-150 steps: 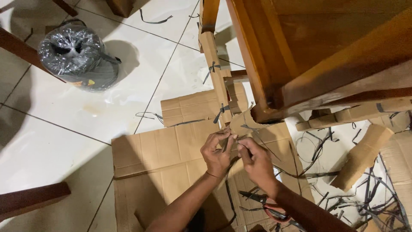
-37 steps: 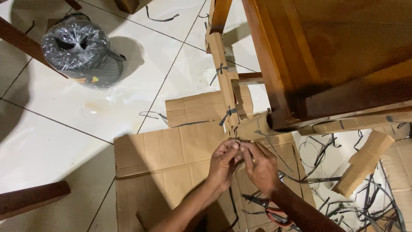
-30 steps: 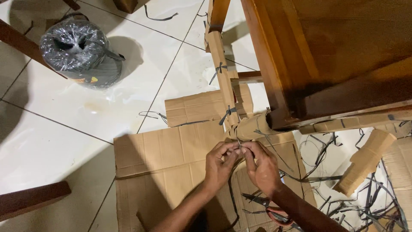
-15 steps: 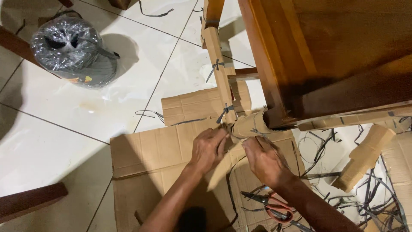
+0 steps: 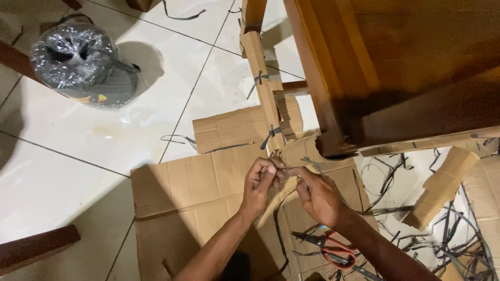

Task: Wrapping wooden chair legs with cardboard and securing them with plastic ties.

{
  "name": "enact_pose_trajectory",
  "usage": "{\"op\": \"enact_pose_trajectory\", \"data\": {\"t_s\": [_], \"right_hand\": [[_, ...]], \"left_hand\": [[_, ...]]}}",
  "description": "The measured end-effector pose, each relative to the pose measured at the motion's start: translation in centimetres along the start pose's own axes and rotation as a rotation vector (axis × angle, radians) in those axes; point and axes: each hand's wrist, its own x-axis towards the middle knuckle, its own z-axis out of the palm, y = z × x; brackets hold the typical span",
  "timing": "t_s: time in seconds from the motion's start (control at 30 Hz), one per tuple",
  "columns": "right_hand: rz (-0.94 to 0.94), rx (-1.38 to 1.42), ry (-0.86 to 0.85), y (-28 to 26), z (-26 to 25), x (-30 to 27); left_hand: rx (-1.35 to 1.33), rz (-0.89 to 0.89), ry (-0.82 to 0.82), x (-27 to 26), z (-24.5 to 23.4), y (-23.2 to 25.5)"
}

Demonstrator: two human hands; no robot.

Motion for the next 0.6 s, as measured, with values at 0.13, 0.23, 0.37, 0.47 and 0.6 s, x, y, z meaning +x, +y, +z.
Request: {"op": "enact_pose_trajectory", "data": {"t_s": [0.13, 0.23, 0.37, 0.47, 0.6], "right_hand": [[-0.053, -0.112, -0.047, 0.3, 0.2, 0.4], [-0.098, -0.179, -0.027, 0.7, 0.4, 0.8], [-0.238, -0.255, 0.029, 1.7, 0.3, 0.9], [-0.279, -0.23, 0.021, 2.9, 0.6, 1.1], [-0.334, -0.222, 0.011, 2.3, -0.3, 0.7]], "left_hand": [[-0.004, -0.009, -0.037, 0.6, -0.2, -0.3], [0.018, 0.002, -0.049, 1.9, -0.2, -1.3], [-0.098, -0.122, 0.037, 2.6, 0.7, -0.7], [-0.172, -0.163, 0.088, 2.9, 1.5, -0.2], [-0.165, -0.173, 0.087, 3.2, 1.1, -0.3]]}}
